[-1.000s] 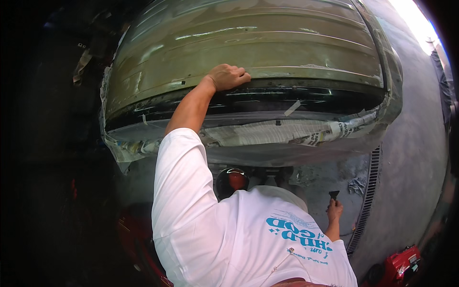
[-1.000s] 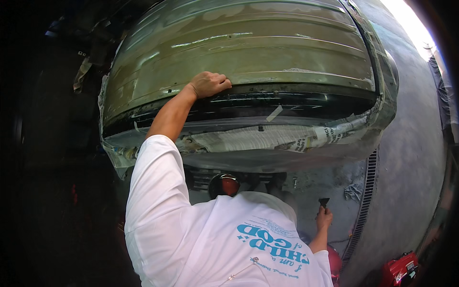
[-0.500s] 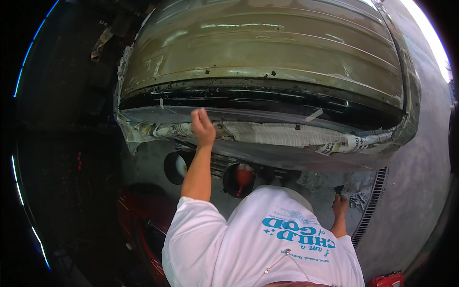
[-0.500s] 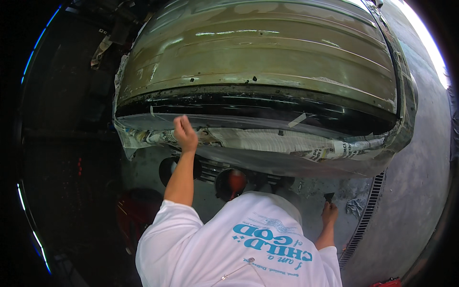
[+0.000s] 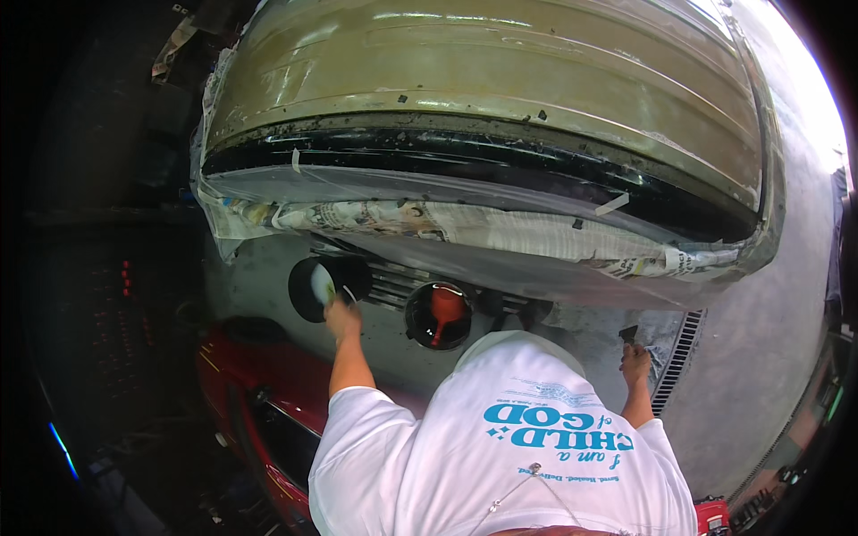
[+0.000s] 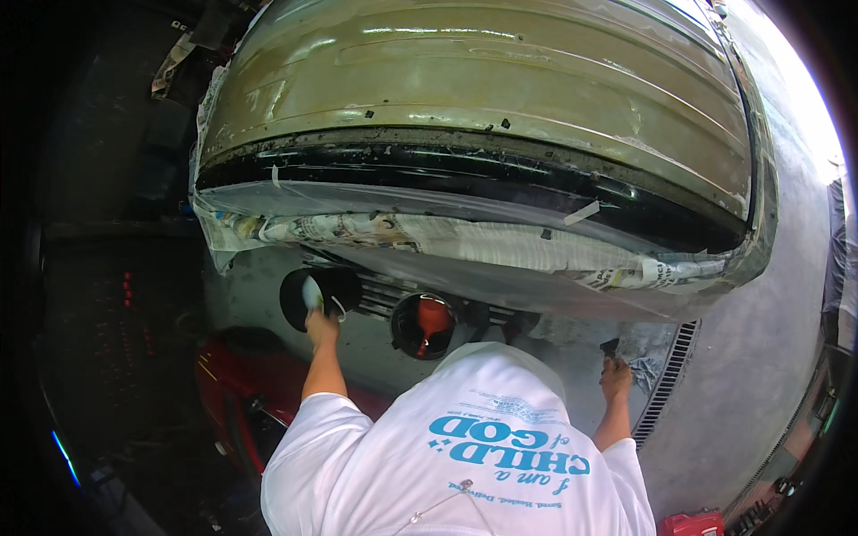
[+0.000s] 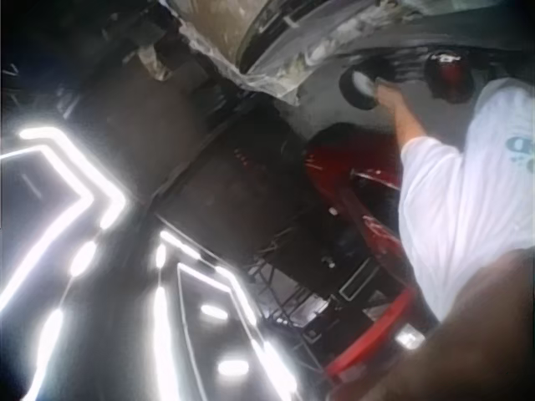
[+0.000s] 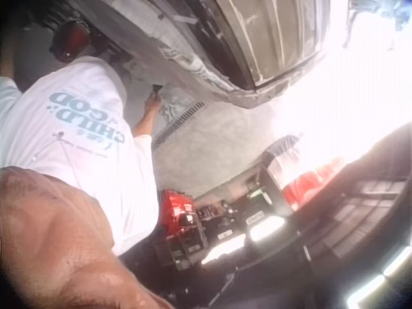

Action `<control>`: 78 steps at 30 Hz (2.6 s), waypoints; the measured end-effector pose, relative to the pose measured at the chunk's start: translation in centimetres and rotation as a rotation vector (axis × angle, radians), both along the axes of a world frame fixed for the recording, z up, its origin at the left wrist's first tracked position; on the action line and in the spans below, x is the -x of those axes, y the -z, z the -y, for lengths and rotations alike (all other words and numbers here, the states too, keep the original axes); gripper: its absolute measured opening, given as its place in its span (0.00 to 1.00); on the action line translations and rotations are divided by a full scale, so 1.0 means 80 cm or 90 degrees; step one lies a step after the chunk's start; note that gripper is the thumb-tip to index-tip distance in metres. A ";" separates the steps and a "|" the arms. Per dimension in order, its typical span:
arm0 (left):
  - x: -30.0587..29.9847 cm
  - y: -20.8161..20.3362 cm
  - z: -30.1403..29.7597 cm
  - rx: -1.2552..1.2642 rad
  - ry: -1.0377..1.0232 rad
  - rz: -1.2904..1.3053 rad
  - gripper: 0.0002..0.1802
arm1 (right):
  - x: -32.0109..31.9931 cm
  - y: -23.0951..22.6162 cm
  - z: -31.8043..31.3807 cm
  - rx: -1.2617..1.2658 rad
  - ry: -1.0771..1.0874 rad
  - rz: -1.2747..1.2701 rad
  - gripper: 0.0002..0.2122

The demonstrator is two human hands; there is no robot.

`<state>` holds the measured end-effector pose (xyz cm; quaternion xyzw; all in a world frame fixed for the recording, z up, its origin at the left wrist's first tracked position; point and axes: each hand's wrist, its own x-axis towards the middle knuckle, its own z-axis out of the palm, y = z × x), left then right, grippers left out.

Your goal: The person scrapes the surface of a car hood using a metal scraper, removing residue along the edge. They then use a red dustpan to sweep debris from the hood into the pan.

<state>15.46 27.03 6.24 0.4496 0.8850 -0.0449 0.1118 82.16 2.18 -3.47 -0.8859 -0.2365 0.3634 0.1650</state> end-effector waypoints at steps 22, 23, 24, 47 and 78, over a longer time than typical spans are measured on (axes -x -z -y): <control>-0.575 -0.146 -0.250 -0.133 0.418 0.103 0.49 | 0.016 0.067 0.070 -0.010 0.096 -0.094 0.16; -0.575 -0.144 -0.247 -0.160 0.430 0.157 0.45 | 0.013 0.068 0.072 -0.031 0.100 -0.102 0.16; -0.572 -0.142 -0.247 -0.183 0.442 0.208 0.41 | 0.009 0.069 0.073 -0.036 0.117 -0.112 0.16; -0.483 -0.145 -0.333 -0.382 0.967 0.091 0.11 | 0.003 0.074 0.140 -0.053 0.303 -0.146 0.14; -0.690 -0.154 -0.295 0.059 1.083 0.427 0.16 | 0.013 0.118 0.146 0.014 0.315 -0.081 0.15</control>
